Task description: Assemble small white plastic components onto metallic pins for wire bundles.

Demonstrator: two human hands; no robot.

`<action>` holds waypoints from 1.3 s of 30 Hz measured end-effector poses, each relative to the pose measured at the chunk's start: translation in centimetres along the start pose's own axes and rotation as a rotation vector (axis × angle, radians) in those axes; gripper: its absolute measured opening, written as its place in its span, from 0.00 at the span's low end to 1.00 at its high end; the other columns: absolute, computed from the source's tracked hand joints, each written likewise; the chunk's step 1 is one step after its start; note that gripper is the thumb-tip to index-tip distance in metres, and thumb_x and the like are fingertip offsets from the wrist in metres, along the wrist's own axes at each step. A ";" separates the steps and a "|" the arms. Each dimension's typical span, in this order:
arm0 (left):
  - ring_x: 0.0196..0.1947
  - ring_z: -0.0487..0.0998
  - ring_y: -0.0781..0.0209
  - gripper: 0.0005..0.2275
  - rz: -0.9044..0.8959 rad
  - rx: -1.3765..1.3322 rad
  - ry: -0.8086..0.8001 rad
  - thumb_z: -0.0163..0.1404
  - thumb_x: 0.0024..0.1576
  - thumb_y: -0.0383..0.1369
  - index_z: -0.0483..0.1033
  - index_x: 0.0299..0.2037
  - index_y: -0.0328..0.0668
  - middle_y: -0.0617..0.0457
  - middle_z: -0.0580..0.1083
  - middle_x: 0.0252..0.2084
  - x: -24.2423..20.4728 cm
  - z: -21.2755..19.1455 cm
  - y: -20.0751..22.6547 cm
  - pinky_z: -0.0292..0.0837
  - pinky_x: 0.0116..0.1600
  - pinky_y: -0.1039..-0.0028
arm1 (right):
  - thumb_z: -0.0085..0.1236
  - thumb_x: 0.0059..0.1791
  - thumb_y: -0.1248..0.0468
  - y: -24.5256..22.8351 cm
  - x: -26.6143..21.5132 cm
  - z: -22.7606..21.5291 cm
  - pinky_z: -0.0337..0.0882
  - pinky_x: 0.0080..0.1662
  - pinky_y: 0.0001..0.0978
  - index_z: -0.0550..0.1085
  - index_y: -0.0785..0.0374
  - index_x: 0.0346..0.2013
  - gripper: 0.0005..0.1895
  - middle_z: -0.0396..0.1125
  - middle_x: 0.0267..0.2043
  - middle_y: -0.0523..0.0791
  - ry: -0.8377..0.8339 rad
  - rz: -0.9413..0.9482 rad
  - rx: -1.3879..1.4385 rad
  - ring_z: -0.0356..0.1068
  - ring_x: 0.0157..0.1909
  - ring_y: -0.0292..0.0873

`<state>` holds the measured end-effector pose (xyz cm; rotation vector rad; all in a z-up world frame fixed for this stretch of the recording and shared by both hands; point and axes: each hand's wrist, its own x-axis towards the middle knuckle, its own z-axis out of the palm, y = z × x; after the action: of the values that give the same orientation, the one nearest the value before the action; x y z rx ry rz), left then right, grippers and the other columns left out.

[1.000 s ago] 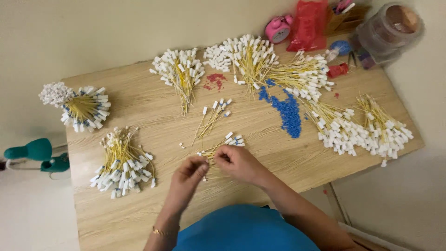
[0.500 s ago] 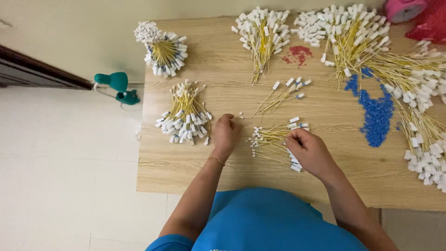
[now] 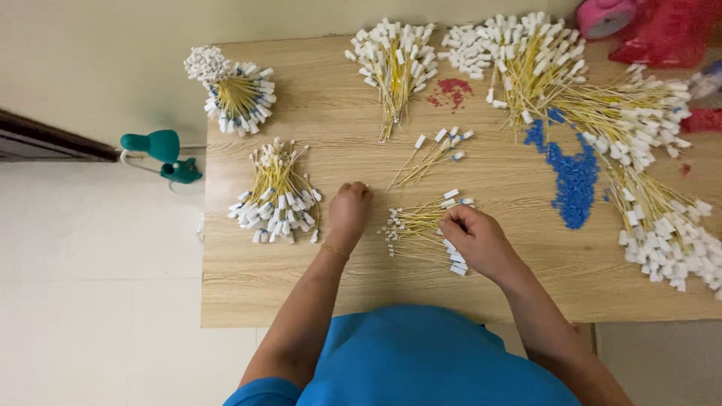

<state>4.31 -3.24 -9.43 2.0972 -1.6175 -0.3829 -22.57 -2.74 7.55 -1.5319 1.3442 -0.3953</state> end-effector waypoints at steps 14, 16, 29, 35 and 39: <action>0.40 0.80 0.59 0.09 -0.487 -1.837 -0.486 0.46 0.65 0.27 0.74 0.53 0.34 0.48 0.78 0.45 -4.1 -12.9 13.6 0.80 0.49 0.68 | 0.57 0.51 0.63 -8.4 -1.6 -1.9 0.61 0.26 0.25 0.74 0.64 0.34 0.07 0.63 0.22 0.37 0.113 -0.079 0.111 0.58 0.24 0.27; 0.40 0.80 0.59 0.09 -0.475 -1.878 -0.503 0.46 0.66 0.27 0.74 0.52 0.34 0.49 0.78 0.45 -4.3 -13.0 13.9 0.80 0.50 0.68 | 0.57 0.51 0.63 -8.6 -1.7 -2.1 0.61 0.26 0.24 0.74 0.64 0.34 0.07 0.63 0.21 0.37 0.133 -0.082 0.067 0.58 0.24 0.28; 0.42 0.80 0.60 0.09 -0.436 -1.859 -0.518 0.48 0.65 0.23 0.75 0.53 0.33 0.48 0.77 0.45 -4.7 -13.6 14.2 0.80 0.52 0.68 | 0.57 0.51 0.61 -8.8 -2.3 -2.2 0.63 0.27 0.26 0.75 0.64 0.34 0.08 0.65 0.23 0.38 0.099 -0.065 0.055 0.59 0.24 0.28; 0.42 0.80 0.58 0.08 -0.456 -1.878 -0.549 0.48 0.65 0.22 0.76 0.51 0.32 0.46 0.78 0.44 -4.8 -13.5 14.0 0.80 0.53 0.67 | 0.56 0.51 0.60 -9.2 -2.2 -2.2 0.65 0.27 0.28 0.75 0.65 0.34 0.10 0.68 0.23 0.40 0.089 -0.042 0.002 0.62 0.24 0.31; 0.43 0.80 0.57 0.07 -0.453 -1.877 -0.573 0.48 0.65 0.22 0.76 0.50 0.32 0.47 0.77 0.45 -4.8 -13.6 14.0 0.80 0.54 0.68 | 0.56 0.50 0.59 -9.8 -2.3 -2.2 0.65 0.27 0.30 0.75 0.65 0.35 0.10 0.68 0.22 0.42 0.074 0.012 -0.023 0.63 0.24 0.33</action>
<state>-2.03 1.10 9.08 0.7180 -0.2715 -1.8062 -19.75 -3.10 17.46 -1.5400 1.4192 -0.4338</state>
